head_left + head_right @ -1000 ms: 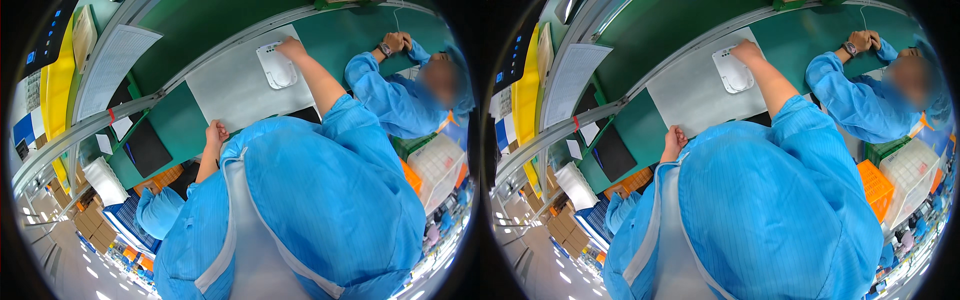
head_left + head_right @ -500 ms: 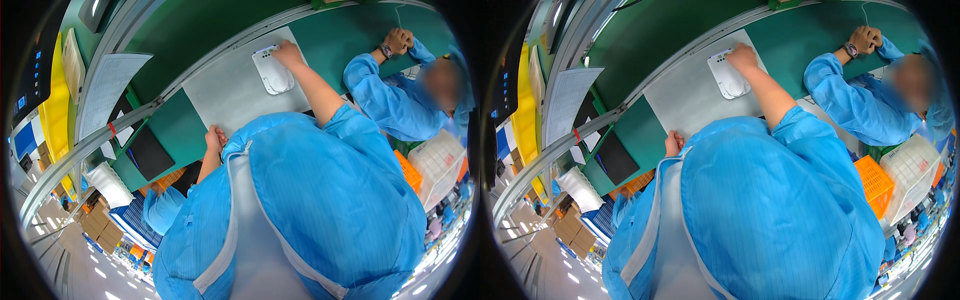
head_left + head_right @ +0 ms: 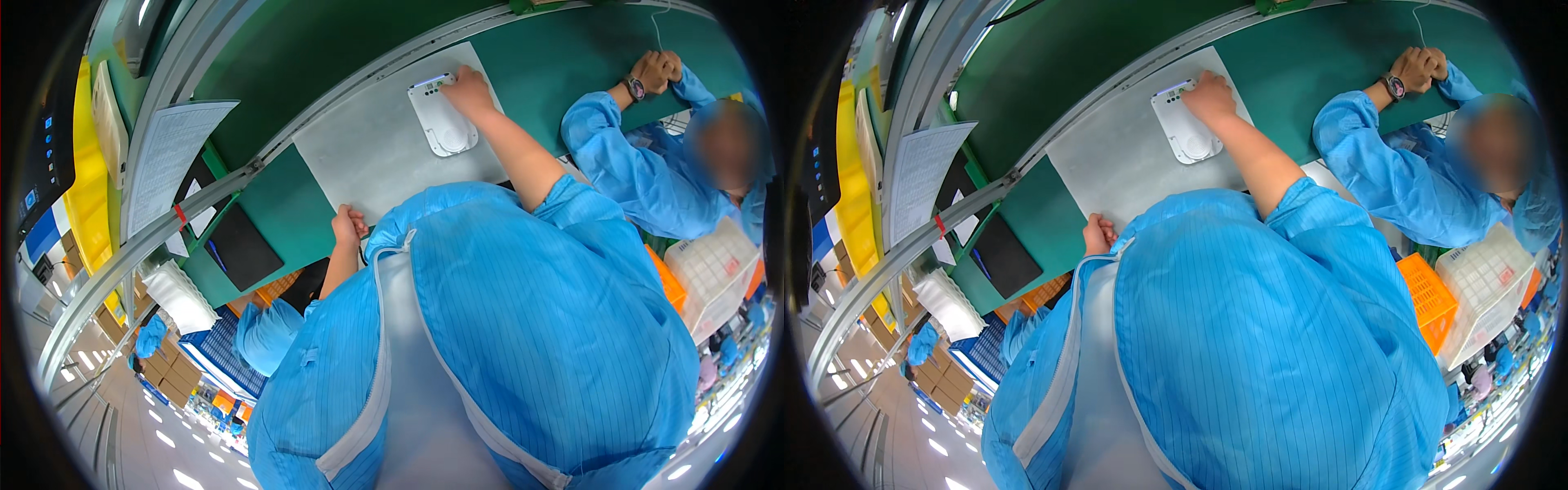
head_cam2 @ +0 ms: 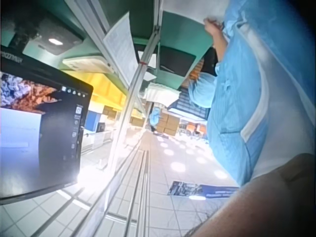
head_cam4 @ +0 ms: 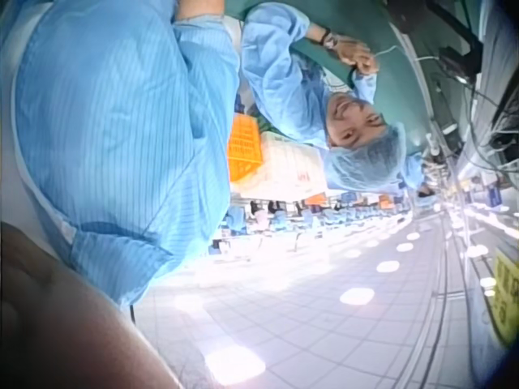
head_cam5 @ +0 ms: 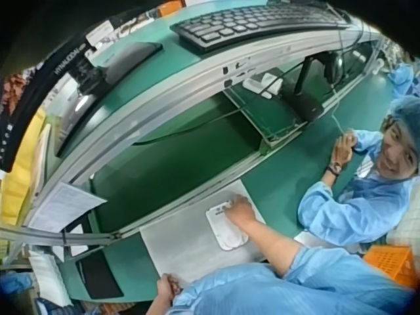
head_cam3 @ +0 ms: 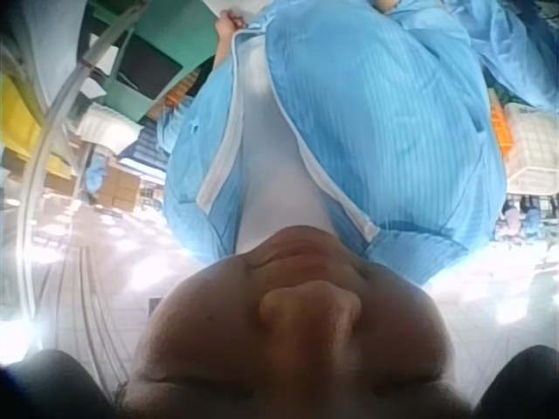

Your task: Assembling and inspecting electronic devices at a factory workstation.

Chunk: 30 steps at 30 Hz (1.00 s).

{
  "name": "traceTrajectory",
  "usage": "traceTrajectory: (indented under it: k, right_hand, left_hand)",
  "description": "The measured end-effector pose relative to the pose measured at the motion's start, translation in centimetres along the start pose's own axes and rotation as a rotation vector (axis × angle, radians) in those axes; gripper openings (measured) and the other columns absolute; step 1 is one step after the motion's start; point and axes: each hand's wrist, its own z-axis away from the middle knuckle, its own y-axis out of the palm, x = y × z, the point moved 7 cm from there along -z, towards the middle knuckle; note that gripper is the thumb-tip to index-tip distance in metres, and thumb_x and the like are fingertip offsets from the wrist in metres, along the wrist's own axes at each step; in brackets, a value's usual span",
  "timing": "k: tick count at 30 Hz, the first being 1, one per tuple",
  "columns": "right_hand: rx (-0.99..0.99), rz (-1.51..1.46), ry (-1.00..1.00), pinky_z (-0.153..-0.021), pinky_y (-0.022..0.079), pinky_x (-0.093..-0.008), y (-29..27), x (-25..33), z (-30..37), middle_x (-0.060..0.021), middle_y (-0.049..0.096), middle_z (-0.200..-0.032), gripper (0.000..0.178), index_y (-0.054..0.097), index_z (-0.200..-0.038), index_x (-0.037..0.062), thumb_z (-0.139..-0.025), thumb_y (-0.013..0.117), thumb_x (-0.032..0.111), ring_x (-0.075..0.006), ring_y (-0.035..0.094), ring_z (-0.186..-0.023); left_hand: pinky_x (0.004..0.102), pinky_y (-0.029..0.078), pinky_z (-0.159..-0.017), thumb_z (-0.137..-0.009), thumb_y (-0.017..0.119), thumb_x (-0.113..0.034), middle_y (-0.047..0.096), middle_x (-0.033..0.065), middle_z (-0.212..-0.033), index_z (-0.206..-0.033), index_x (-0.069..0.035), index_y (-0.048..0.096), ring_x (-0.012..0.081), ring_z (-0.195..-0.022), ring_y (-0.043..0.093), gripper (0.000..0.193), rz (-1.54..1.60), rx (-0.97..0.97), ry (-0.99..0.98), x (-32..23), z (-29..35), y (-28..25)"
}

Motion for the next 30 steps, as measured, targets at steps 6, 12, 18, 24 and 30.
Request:
traceTrajectory:
  k: [6, 12, 18, 24, 30]
  right_hand:
    - [-0.018, 0.010, -0.040, -0.095, 0.042, -0.0446, 0.17, -0.09, -0.24, -0.0191, 0.045, -0.126, 0.056, 0.046, -0.122, 0.0058, -0.076, 0.060, 0.035, -0.0362, 0.044, -0.118]
    - [-0.095, -0.021, -0.104, -0.089, 0.043, -0.0436, -0.10, 0.07, 0.37, -0.0198, 0.049, -0.113, 0.047, 0.049, -0.108, 0.0033, -0.075, 0.063, 0.033, -0.0361, 0.048, -0.107]
    - [-0.118, -0.035, -0.131, -0.087, 0.044, -0.0435, -0.14, -0.01, 0.32, -0.0194, 0.050, -0.110, 0.044, 0.050, -0.104, 0.0027, -0.075, 0.064, 0.033, -0.0358, 0.049, -0.105]
    - [-0.076, -0.033, -0.121, -0.090, 0.044, -0.0453, -0.22, -0.05, 0.50, -0.0192, 0.049, -0.118, 0.052, 0.049, -0.111, 0.0032, -0.074, 0.064, 0.036, -0.0358, 0.048, -0.112]
    - [-0.078, -0.039, -0.114, -0.090, 0.044, -0.0453, -0.11, -0.17, 0.40, -0.0190, 0.049, -0.118, 0.053, 0.049, -0.111, 0.0027, -0.074, 0.064, 0.037, -0.0356, 0.048, -0.112]
  left_hand:
    - [0.0315, 0.039, -0.035, -0.082, 0.046, -0.031, 0.044, 0.0069, -0.043, -0.063, -0.002, 0.052, 0.0212, -0.035, 0.046, 0.036, 0.029, -0.008, -0.003, 0.32, -0.25, -0.07]
    - [0.0319, 0.040, -0.035, -0.082, 0.046, -0.031, 0.044, 0.0068, -0.043, -0.064, -0.001, 0.053, 0.0214, -0.035, 0.046, 0.035, 0.015, 0.022, 0.014, 0.25, -0.31, -0.11]
    - [0.0319, 0.041, -0.036, -0.083, 0.045, -0.031, 0.045, 0.0066, -0.043, -0.066, -0.001, 0.054, 0.0213, -0.036, 0.048, 0.035, 0.007, 0.028, -0.003, 0.10, -0.21, -0.07]
    - [0.0320, 0.042, -0.037, -0.082, 0.045, -0.032, 0.046, 0.0061, -0.044, -0.069, -0.001, 0.054, 0.0212, -0.037, 0.049, 0.035, 0.003, 0.057, -0.020, 0.15, -0.33, 0.03]
    - [0.0318, 0.042, -0.037, -0.083, 0.045, -0.032, 0.047, 0.0061, -0.044, -0.069, -0.001, 0.054, 0.0212, -0.037, 0.049, 0.035, -0.008, 0.056, -0.025, 0.08, -0.25, 0.00]
